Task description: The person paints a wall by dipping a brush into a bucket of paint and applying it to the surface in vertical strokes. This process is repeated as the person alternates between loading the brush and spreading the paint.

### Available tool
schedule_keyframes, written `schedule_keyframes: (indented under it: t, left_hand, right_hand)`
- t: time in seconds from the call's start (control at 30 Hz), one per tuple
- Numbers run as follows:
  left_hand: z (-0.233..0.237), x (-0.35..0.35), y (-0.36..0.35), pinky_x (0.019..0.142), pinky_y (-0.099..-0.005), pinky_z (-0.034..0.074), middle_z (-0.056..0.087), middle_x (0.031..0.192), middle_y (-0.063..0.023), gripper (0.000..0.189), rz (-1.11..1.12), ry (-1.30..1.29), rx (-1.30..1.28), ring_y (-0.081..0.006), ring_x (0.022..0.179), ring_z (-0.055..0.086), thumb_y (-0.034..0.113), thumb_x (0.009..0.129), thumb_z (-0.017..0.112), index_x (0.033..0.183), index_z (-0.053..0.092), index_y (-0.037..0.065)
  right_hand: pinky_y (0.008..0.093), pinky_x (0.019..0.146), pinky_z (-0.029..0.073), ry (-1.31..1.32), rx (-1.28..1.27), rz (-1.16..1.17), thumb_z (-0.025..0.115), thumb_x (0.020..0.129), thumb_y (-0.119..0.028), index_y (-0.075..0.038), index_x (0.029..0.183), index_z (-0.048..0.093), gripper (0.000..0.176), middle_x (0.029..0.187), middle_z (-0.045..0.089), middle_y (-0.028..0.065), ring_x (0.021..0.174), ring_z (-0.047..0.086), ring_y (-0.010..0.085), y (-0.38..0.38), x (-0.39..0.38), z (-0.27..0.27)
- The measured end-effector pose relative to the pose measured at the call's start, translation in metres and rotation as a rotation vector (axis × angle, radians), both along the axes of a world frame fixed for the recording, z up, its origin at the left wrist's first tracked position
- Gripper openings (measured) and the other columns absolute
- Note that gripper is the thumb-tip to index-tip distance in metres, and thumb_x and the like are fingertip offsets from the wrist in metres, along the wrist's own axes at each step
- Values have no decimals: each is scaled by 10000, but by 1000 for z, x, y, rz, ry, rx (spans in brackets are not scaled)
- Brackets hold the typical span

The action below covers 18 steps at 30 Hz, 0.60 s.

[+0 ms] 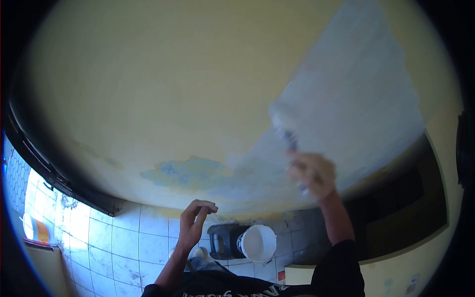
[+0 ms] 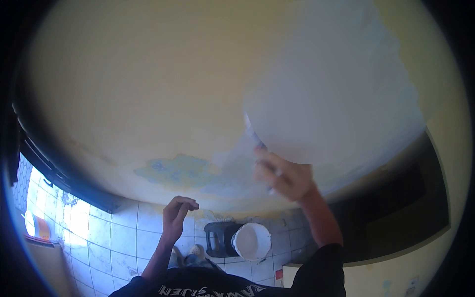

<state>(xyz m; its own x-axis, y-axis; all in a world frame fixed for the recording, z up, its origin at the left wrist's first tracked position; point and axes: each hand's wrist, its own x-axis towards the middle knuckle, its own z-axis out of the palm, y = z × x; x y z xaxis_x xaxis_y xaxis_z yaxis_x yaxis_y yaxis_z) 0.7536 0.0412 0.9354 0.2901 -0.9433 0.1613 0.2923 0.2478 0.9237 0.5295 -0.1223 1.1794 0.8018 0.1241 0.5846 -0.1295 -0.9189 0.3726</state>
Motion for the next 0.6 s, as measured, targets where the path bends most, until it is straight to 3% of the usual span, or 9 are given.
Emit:
schedule_keyframes:
  t: [0.03, 0.13, 0.23, 0.33, 0.53, 0.6]
  left_hand:
    - [0, -3, -1, 901, -344, 538, 730, 1002, -115, 170, 29, 18, -4, -194, 975, 697, 30, 1051, 506, 1087, 666, -17]
    - [0, -6, 0, 906, -344, 537, 728, 1010, -115, 174, 27, 53, -12, -191, 977, 694, 28, 1052, 502, 1089, 666, -15]
    - [4, -8, 5, 909, -343, 536, 725, 1009, -113, 175, 23, 93, -6, -190, 987, 692, 30, 1053, 501, 1092, 665, -15]
    - [-1, -9, 8, 957, -347, 535, 718, 1040, -108, 187, 13, 79, -4, -185, 1019, 685, 23, 1067, 483, 1113, 658, -26]
    - [-8, -17, 16, 950, -341, 531, 722, 1036, -100, 183, 69, 24, 12, -177, 1016, 685, 27, 1065, 493, 1117, 661, -20]
    - [-10, -19, 18, 949, -339, 529, 724, 1041, -99, 182, 68, 62, 8, -175, 1016, 683, 29, 1064, 494, 1115, 661, -22]
  right_hand:
    - [285, 621, 596, -54, 21, -34, 828, 781, -142, -98, 979, 710, 234, 1156, 741, 136, 808, 726, 200, -2, 0, 14]
    - [277, 597, 580, -177, -242, -4, 825, 760, -148, -92, 975, 701, 255, 1157, 735, 125, 786, 717, 188, -23, 25, 36]
    - [274, 585, 569, 110, -101, 1, 826, 770, -134, -96, 981, 689, 254, 1147, 730, 113, 765, 703, 176, -26, 23, -15]
    - [264, 573, 557, 169, -22, 7, 829, 778, -114, -100, 980, 677, 253, 1101, 727, 92, 741, 686, 166, -21, 20, -73]
    - [252, 549, 539, -134, -164, 47, 825, 746, -86, -94, 960, 667, 266, 1050, 711, 61, 697, 655, 154, -13, 22, -40]
    - [263, 545, 539, -81, -112, -28, 816, 754, -78, -93, 955, 664, 252, 1043, 706, 56, 710, 658, 156, -21, 25, -48]
